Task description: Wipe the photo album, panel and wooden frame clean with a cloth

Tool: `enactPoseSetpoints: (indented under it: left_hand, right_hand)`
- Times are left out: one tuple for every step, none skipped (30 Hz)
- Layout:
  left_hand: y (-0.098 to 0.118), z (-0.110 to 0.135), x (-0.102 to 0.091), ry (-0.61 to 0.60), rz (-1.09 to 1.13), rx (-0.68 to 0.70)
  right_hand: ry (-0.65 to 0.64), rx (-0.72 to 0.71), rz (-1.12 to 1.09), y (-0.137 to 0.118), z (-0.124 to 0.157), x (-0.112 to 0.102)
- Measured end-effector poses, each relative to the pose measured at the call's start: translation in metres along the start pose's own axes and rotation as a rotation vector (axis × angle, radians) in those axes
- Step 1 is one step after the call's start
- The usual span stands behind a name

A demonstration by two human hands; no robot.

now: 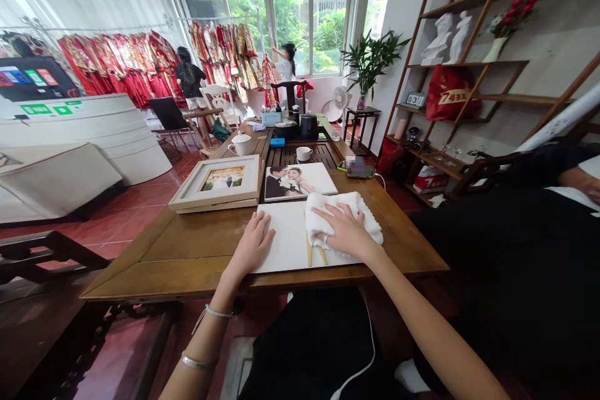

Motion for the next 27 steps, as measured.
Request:
enactPoseSetpoints:
  left_hand:
    - [0.0,0.0,0.0,0.007,0.002,0.004]
    - [0.0,0.0,0.0,0.012,0.005,0.007]
    - [-0.001,0.0,0.0,0.014,0.007,0.008]
    - [-0.001,0.0,0.001,0.015,0.009,0.009]
    - [-0.001,0.0,0.001,0.014,0.009,0.008]
    - [-0.001,0.0,0.001,0.011,0.008,0.006]
    - [-0.001,0.0,0.001,0.008,0.007,0.002]
    - [-0.001,0.0,0.001,0.005,0.005,-0.003]
    - [-0.001,0.0,0.001,0.002,0.005,-0.008]
    - [-0.001,0.0,0.001,0.001,0.005,-0.01]
    - [-0.001,0.0,0.001,0.001,0.005,-0.009]
    - [-0.001,0.0,0.001,0.003,0.005,-0.006]
    - [0.0,0.0,0.001,0.005,0.006,0.0]
    - [0.0,0.0,0.001,0.006,0.006,0.003]
    - [0.0,0.0,0.001,0.006,0.005,0.003]
    - [0.0,0.0,0.001,0.006,0.004,0.001]
    - [0.0,0.0,0.001,0.007,0.003,-0.002]
    - [0.0,-0.001,0.001,0.006,0.001,-0.005]
    - [0.001,-0.001,0.001,0.005,-0.003,-0.008]
    - [0.001,-0.001,0.0,0.002,-0.008,-0.011]
    - [0.002,-0.001,0.0,-0.002,-0.012,-0.014]
    - [0.003,-0.001,0.0,-0.007,-0.015,-0.017]
    - [0.003,-0.001,0.001,-0.009,-0.017,-0.02]
    - [0.004,-0.001,0.001,-0.01,-0.018,-0.024]
    - [0.005,-0.001,0.001,-0.009,-0.019,-0.027]
    - [0.005,-0.001,0.001,-0.006,-0.018,-0.029]
    - [0.006,-0.001,0.001,-0.001,-0.017,-0.029]
  right_hand:
    - [-0.023,0.01,-0.006,-0.003,-0.012,-0.001]
    - [-0.041,0.014,-0.011,-0.007,-0.022,-0.001]
    - [-0.053,0.015,-0.017,-0.012,-0.032,-0.002]
    - [-0.062,0.011,-0.02,-0.017,-0.04,-0.002]
    - [-0.069,0.003,-0.023,-0.022,-0.046,-0.003]
    - [-0.074,-0.012,-0.023,-0.027,-0.05,-0.002]
    - [-0.078,-0.035,-0.02,-0.032,-0.051,-0.002]
    - [-0.077,-0.067,-0.014,-0.037,-0.049,-0.001]
    - [-0.07,-0.105,-0.009,-0.041,-0.046,0.0]
    - [-0.058,-0.145,-0.004,-0.044,-0.04,0.0]
    - [-0.041,-0.185,-0.002,-0.047,-0.032,0.001]
    - [-0.025,-0.22,-0.003,-0.049,-0.023,0.001]
    - [-0.01,-0.248,-0.006,-0.05,-0.013,0.001]
    - [-0.003,-0.273,-0.011,-0.05,-0.003,0.001]
    - [-0.005,-0.295,-0.015,-0.05,0.009,0.0]
    - [-0.013,-0.315,-0.017,-0.05,0.021,0.0]
    - [-0.025,-0.333,-0.021,-0.049,0.033,0.0]
    - [-0.04,-0.35,-0.024,-0.047,0.044,0.0]
    - [-0.053,-0.364,-0.028,-0.046,0.055,0.0]
    - [-0.064,-0.374,-0.032,-0.043,0.065,0.0]
    - [-0.069,-0.375,-0.037,-0.04,0.073,-0.001]
    - [-0.071,-0.37,-0.042,-0.036,0.078,-0.001]
    - [-0.07,-0.357,-0.047,-0.032,0.081,-0.001]
    - [-0.067,-0.337,-0.052,-0.028,0.081,-0.001]
    - [-0.061,-0.313,-0.056,-0.023,0.078,-0.002]
    - [-0.052,-0.286,-0.058,-0.019,0.073,-0.002]
    - [-0.04,-0.259,-0.059,-0.016,0.067,-0.002]
Point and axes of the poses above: each hand's wrist, its own z-axis away from the middle knuckle, its own x-axis out of the palm, y = z × x, the point moved 5 cm from there along -z, towards the middle knuckle, and after that the axes turned 15 degrees about x, right-handed, at the moved point
